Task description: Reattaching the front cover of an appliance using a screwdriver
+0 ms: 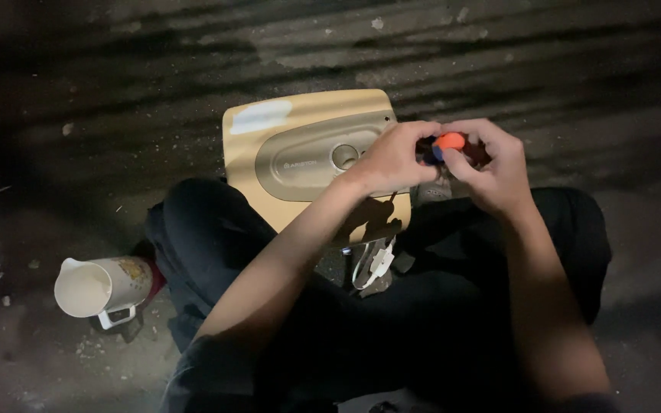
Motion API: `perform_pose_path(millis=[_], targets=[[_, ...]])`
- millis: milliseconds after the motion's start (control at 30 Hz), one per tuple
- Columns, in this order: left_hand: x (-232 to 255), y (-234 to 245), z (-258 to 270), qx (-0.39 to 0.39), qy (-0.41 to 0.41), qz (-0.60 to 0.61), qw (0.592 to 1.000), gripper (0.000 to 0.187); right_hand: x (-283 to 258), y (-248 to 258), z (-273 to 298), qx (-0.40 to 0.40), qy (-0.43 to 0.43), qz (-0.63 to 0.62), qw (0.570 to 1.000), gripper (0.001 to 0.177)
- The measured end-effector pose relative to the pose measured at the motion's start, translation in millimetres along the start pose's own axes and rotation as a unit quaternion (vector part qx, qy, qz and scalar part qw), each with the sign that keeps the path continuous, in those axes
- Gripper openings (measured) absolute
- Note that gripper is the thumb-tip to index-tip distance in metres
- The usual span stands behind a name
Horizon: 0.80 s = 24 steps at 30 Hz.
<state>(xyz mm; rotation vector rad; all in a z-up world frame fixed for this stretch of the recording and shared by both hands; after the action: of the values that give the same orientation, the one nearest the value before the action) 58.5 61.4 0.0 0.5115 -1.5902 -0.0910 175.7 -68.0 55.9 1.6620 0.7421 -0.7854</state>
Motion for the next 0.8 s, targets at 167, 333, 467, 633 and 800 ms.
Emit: perform_pose_path(millis=[167, 333, 467, 633, 800], targets=[[-97.0, -7.5, 7.4, -0.080, 0.102, -0.346, 0.929, 0.073, 55.0, 3.5, 5.3, 0.053, -0.037, 0.055, 0.996, 0.042], [-123.4, -24.5, 36.5, -0.172, 0.210, -0.494, 0.826, 0.067, 29.9, -0.2, 0.8, 0.067, -0.059, 0.068, 0.994, 0.038], [-124.9, -26.6, 33.5, -0.231, 0.245, -0.474, 0.813, 0.067, 24.8, -1.8, -10.0, 0.018, 0.005, 0.147, 0.989, 0.020], [-130.8, -29.4, 29.8, -0.252, 0.267, -0.476, 0.799, 0.067, 5.7, -8.7, -14.4, -0.049, 0.045, 0.152, 0.986, 0.017], [-133.6, -30.2, 29.1, -0.257, 0.270, -0.470, 0.800, 0.067, 7.4, -9.2, -11.8, -0.076, 0.065, 0.160, 0.982, 0.024]])
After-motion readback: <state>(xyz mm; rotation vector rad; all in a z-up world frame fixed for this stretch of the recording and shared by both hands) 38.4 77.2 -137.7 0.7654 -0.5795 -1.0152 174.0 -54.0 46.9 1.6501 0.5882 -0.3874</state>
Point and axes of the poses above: each hand's wrist, its own z-axis away from the middle knuckle, its own y-axis out of the back of the hand, x = y × z, the point moved 1 cm from there along -z, towards the middle knuckle, and after that the axes turned 15 degrees about -x, right-handed, at the moved point
